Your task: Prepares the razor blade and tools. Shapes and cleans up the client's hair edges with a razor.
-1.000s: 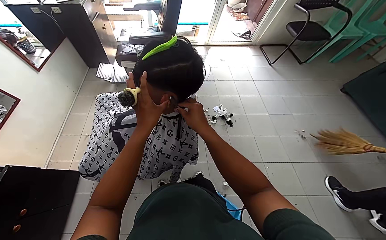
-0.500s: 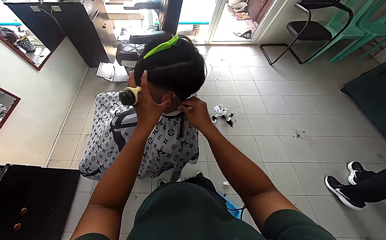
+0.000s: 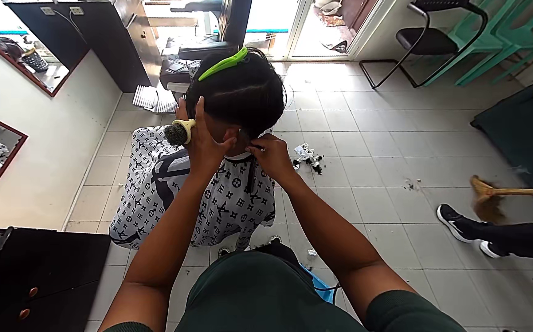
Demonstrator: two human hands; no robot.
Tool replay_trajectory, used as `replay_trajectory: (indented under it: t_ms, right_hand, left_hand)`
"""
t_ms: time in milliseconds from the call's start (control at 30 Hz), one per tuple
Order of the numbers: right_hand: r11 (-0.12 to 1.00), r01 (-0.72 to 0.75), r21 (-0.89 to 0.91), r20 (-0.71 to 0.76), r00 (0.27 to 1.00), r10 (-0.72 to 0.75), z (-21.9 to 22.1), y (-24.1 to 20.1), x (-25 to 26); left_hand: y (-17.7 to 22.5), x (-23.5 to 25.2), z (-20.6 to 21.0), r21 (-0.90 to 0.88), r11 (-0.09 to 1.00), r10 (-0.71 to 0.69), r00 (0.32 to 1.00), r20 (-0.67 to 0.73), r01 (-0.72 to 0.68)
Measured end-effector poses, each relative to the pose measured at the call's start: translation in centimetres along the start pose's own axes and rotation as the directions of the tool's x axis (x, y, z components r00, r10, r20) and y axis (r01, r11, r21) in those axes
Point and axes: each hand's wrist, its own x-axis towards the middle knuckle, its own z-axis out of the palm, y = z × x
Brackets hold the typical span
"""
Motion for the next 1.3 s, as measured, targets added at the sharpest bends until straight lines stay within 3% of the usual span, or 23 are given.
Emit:
replay_trajectory:
  t_ms: [667, 767, 833, 867, 933, 1000, 1033, 1067, 1133, 1167, 1200, 1233, 1300]
  right_hand:
    - [1.000, -0.015, 0.004, 0.002, 1.000, 0.015, 0.2, 0.0, 0.0]
    - [0.997, 0.073, 0.017, 0.036, 0.997, -0.074, 0.1, 0.2, -0.8]
    - [0.980, 0.187, 0.072, 0.025, 0.982, -0.189, -0.4, 1.1, -2.1]
    - [0.972, 0.200, 0.120, 0.020, 0.979, -0.204, -0.9, 1.8, -3.0]
    - [0.976, 0.076, 0.206, 0.074, 0.993, -0.093, -2.3, 2.9, -5.1]
    - [0.950, -0.100, 0.297, 0.176, 0.983, 0.048, -3.5, 3.8, -6.7]
    - [0.901, -0.171, 0.399, 0.229, 0.970, 0.082, -4.1, 4.1, -7.5]
    - [0.796, -0.215, 0.565, 0.265, 0.962, 0.071, -4.6, 4.2, -8.2]
    - [0.375, -0.223, 0.900, 0.276, 0.957, -0.094, -5.2, 4.4, -9.5]
    - [0.171, -0.241, 0.955, 0.275, 0.936, -0.218, -5.4, 4.4, -9.8]
    - [0.065, -0.287, 0.956, 0.293, 0.905, -0.309, -5.4, 4.4, -9.9]
    - [0.082, -0.355, 0.931, 0.361, 0.869, -0.338, -5.3, 4.4, -10.0]
    - [0.332, -0.492, 0.805, 0.574, 0.787, -0.225, -4.8, 5.1, -10.2]
  left_hand:
    - [0.1, 0.2, 0.0, 0.044, 0.999, -0.018, 1.000, 0.014, 0.017]
    - [-0.1, 0.1, 0.2, 0.006, 1.000, 0.006, 1.000, 0.004, -0.006]
    - [-0.2, -0.5, -0.2, -0.107, 0.990, 0.091, 0.995, -0.031, -0.094]
    - [-0.4, -1.1, -0.6, -0.214, 0.961, 0.161, 0.984, -0.071, -0.173]
    - [-0.8, -2.7, -1.8, -0.444, 0.840, 0.293, 0.950, -0.112, -0.311]
    - [-0.7, -4.7, -2.7, -0.679, 0.683, 0.329, 0.943, -0.044, -0.270]
    - [-0.6, -5.7, -2.8, -0.810, 0.563, 0.329, 0.944, 0.041, -0.161]
    - [-0.6, -6.6, -2.7, -0.905, 0.426, 0.357, 0.921, 0.156, -0.012]
    - [-0.3, -7.7, -2.2, -0.937, 0.235, 0.502, 0.793, 0.346, 0.260]
    - [0.1, -8.2, -1.8, -0.925, 0.192, 0.561, 0.737, 0.377, 0.326]
    - [0.7, -8.6, -1.4, -0.920, 0.157, 0.593, 0.711, 0.378, 0.358]
    - [1.4, -8.9, -1.1, -0.921, 0.124, 0.604, 0.709, 0.365, 0.368]
    - [2.7, -9.7, -0.6, -0.924, 0.069, 0.603, 0.722, 0.339, 0.376]
